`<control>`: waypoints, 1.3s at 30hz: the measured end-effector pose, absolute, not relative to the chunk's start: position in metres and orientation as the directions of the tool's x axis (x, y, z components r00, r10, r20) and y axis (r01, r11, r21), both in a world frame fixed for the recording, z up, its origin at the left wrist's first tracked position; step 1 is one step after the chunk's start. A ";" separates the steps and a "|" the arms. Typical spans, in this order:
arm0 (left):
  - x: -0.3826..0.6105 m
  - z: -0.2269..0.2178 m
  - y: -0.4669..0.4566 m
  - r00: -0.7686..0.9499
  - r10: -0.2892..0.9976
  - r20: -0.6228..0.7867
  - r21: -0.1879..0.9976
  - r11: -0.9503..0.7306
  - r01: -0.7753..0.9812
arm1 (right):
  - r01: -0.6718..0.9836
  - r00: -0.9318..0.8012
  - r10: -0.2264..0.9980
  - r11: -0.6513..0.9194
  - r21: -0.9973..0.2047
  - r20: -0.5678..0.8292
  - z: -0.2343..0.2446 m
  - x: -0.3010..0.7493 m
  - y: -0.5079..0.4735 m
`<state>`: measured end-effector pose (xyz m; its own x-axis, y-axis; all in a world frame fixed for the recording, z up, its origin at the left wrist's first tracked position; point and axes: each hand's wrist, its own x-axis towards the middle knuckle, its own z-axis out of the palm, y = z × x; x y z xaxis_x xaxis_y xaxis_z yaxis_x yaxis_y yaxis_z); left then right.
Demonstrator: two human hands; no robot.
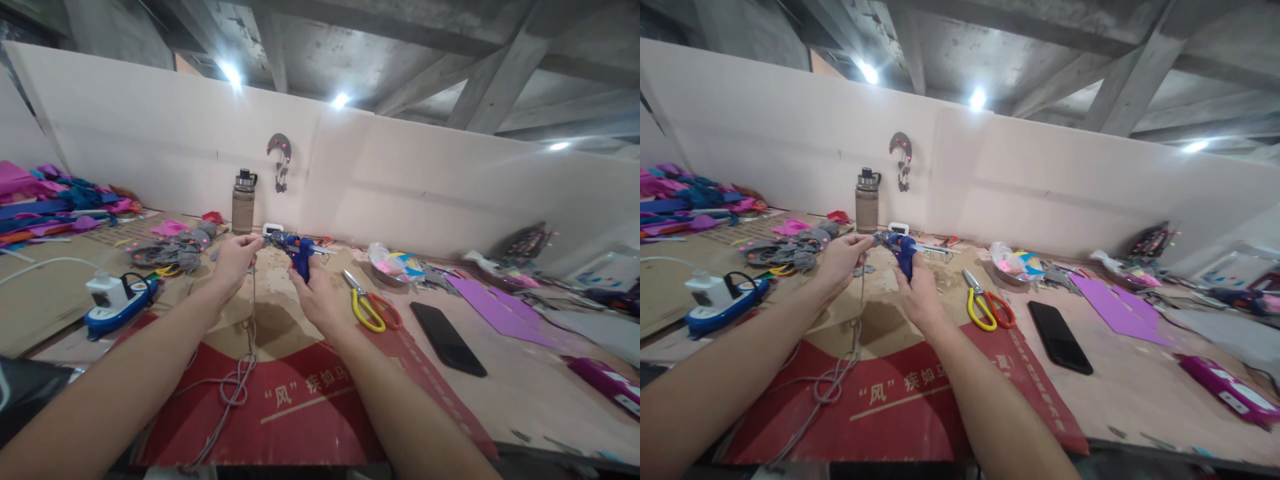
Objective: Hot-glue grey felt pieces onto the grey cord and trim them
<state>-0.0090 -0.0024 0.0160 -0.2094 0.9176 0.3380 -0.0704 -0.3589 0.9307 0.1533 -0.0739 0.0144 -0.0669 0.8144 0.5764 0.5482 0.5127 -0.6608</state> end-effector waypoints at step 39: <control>0.008 0.019 -0.029 -0.021 0.639 0.769 0.561 -0.658 0.502 | -0.063 0.012 0.916 0.400 -0.914 0.400 0.000 0.141 -0.043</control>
